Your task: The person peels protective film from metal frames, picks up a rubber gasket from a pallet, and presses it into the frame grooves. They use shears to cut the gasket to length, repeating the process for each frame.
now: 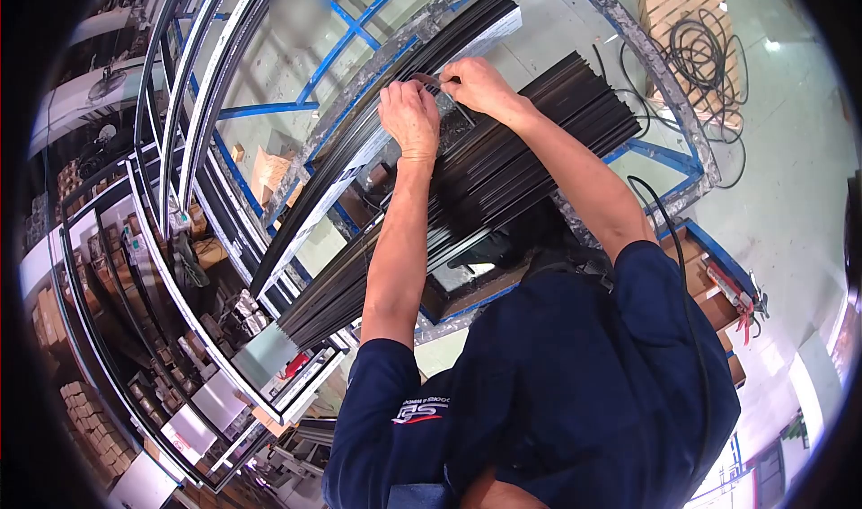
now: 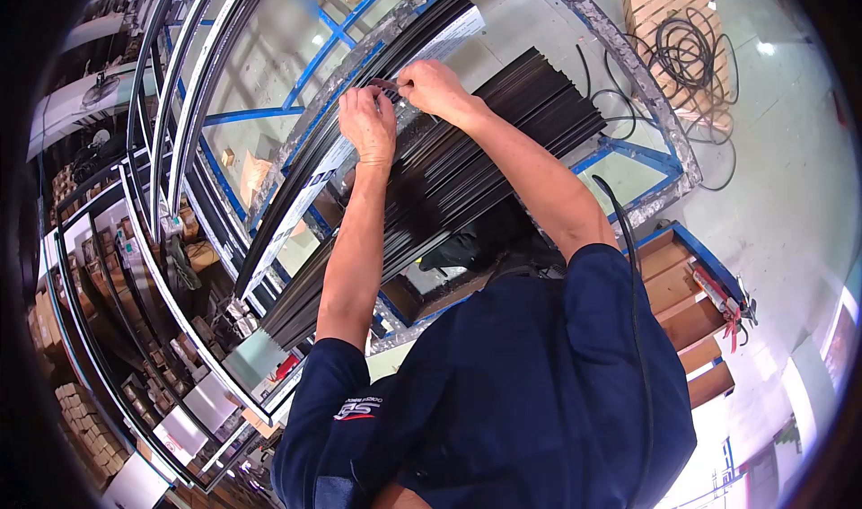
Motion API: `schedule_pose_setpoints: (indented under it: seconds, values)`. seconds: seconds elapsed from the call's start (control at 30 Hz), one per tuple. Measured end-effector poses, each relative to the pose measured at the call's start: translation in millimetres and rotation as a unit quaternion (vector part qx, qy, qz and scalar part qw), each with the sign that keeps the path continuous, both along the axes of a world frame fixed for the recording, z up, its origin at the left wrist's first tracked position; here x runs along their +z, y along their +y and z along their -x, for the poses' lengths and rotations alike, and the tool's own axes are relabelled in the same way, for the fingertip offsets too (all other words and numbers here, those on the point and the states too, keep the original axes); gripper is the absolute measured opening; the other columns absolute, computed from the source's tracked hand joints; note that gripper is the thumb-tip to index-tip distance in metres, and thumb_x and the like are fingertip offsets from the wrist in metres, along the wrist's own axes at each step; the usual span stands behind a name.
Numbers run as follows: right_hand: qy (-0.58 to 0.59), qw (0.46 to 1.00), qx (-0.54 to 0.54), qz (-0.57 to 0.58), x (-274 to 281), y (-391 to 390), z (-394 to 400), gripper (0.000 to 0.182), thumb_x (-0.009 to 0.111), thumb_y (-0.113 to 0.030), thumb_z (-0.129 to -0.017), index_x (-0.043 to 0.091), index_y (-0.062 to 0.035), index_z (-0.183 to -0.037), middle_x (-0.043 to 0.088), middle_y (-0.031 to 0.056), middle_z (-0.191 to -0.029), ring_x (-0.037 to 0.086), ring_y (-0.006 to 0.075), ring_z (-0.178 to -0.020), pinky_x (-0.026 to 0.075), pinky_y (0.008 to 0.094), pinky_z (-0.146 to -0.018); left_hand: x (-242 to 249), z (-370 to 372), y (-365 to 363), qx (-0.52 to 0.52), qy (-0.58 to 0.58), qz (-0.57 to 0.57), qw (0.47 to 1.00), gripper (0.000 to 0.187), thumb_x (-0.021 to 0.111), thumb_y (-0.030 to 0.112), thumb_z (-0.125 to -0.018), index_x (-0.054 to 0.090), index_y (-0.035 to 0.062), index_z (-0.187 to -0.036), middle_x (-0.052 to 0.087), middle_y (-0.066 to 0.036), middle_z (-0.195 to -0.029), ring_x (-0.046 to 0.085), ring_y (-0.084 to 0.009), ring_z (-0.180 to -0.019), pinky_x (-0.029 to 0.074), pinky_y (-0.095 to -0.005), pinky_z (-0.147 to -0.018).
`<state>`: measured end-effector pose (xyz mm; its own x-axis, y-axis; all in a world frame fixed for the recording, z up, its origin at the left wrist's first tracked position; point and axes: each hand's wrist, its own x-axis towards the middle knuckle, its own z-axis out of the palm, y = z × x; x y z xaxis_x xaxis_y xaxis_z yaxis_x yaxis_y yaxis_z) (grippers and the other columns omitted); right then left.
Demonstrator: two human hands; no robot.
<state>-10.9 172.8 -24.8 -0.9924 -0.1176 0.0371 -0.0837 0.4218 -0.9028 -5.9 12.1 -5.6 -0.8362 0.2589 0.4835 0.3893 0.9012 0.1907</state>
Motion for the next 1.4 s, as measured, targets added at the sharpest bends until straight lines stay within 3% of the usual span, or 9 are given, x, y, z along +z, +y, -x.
schedule_pose_setpoints:
  seconds: [0.13,0.33,0.43,0.53,0.63,0.73,0.83,1.17,1.4]
  values:
    - [0.016,1.000,-0.002,-0.002,-0.3,-2.5,3.1,0.020,0.071,-0.014,-0.083,0.073,0.0005,-0.097,0.071,0.0203,-0.091,0.068,0.0375,-0.086,0.053,0.0430,-0.077,-0.8,0.3,-0.5,-0.007,0.010,-0.004,1.000,0.008,0.070,0.010,-0.076,0.064,0.0073,-0.081,0.059,-0.010,-0.083,0.057,-0.0321,-0.083,0.046,-0.0441,-0.071]
    - [-0.002,1.000,0.012,0.022,-2.4,-3.5,6.3,0.019,0.070,-0.011,-0.084,0.073,0.0030,-0.096,0.070,0.0205,-0.081,0.070,0.0301,-0.073,0.054,0.0385,-0.071,-1.7,-0.9,-1.5,-0.008,0.008,-0.001,1.000,0.009,0.070,0.011,-0.077,0.064,0.0077,-0.082,0.059,-0.009,-0.085,0.058,-0.0319,-0.084,0.046,-0.0437,-0.072]
    - [-0.021,0.999,0.009,0.036,-8.6,-1.4,7.6,0.016,0.070,-0.016,-0.082,0.075,-0.0039,-0.091,0.069,0.0173,-0.077,0.069,0.0339,-0.076,0.053,0.0418,-0.071,-3.6,0.5,-2.0,-0.009,0.012,-0.001,1.000,0.009,0.070,0.011,-0.077,0.063,0.0080,-0.083,0.060,-0.009,-0.085,0.058,-0.0315,-0.084,0.046,-0.0436,-0.072]
    - [-0.079,0.993,0.018,0.081,-7.6,-0.8,9.4,0.015,0.070,-0.014,-0.083,0.075,-0.0023,-0.091,0.069,0.0158,-0.070,0.070,0.0260,-0.067,0.054,0.0387,-0.067,-5.6,1.0,-3.9,-0.018,0.016,-0.007,1.000,0.009,0.070,0.010,-0.077,0.063,0.0082,-0.083,0.060,-0.008,-0.084,0.058,-0.0312,-0.083,0.045,-0.0435,-0.072]
    - [-0.134,0.984,0.049,0.110,0.3,5.4,10.6,0.020,0.068,-0.011,-0.087,0.073,0.0035,-0.100,0.070,0.0105,-0.073,0.068,0.0155,-0.066,0.054,0.0322,-0.061,-4.5,1.0,-3.7,-0.024,0.017,-0.009,1.000,0.010,0.070,0.009,-0.076,0.062,0.0083,-0.082,0.059,-0.008,-0.083,0.057,-0.0308,-0.082,0.045,-0.0434,-0.072]
    - [-0.141,0.980,0.045,0.137,-8.6,2.0,12.8,0.020,0.069,-0.012,-0.087,0.073,0.0032,-0.100,0.070,0.0090,-0.074,0.067,0.0145,-0.066,0.055,0.0305,-0.059,-4.1,-0.3,-4.2,-0.028,0.017,-0.009,0.999,0.010,0.070,0.008,-0.076,0.061,0.0084,-0.082,0.059,-0.008,-0.082,0.057,-0.0306,-0.081,0.045,-0.0432,-0.071]
    - [-0.116,0.979,0.031,0.163,-15.3,-0.5,14.7,0.014,0.069,-0.011,-0.084,0.074,0.0011,-0.089,0.070,0.0106,-0.067,0.068,0.0163,-0.061,0.054,0.0314,-0.058,-5.3,1.0,-6.0,-0.033,0.017,-0.009,0.999,0.010,0.070,0.008,-0.076,0.061,0.0084,-0.082,0.059,-0.008,-0.082,0.057,-0.0305,-0.081,0.045,-0.0429,-0.071]
    - [-0.097,0.987,0.030,0.128,-10.4,0.7,13.3,0.016,0.070,-0.010,-0.083,0.075,0.0012,-0.093,0.072,0.0128,-0.072,0.070,0.0177,-0.063,0.055,0.0317,-0.060,-13.1,3.4,-13.7,-0.051,-0.006,-0.031,0.998,0.012,0.071,0.009,-0.075,0.062,0.0086,-0.084,0.059,-0.008,-0.083,0.057,-0.0304,-0.082,0.043,-0.0429,-0.073]
    - [-0.081,0.989,0.027,0.122,-17.9,-3.9,14.5,0.021,0.071,-0.014,-0.083,0.075,0.0013,-0.096,0.072,0.0128,-0.072,0.071,0.0189,-0.066,0.055,0.0338,-0.065,-9.1,2.8,-14.5,-0.056,0.004,-0.064,0.996,0.012,0.072,0.004,-0.076,0.063,0.0082,-0.082,0.061,-0.005,-0.077,0.058,-0.0259,-0.075,0.047,-0.0387,-0.069]
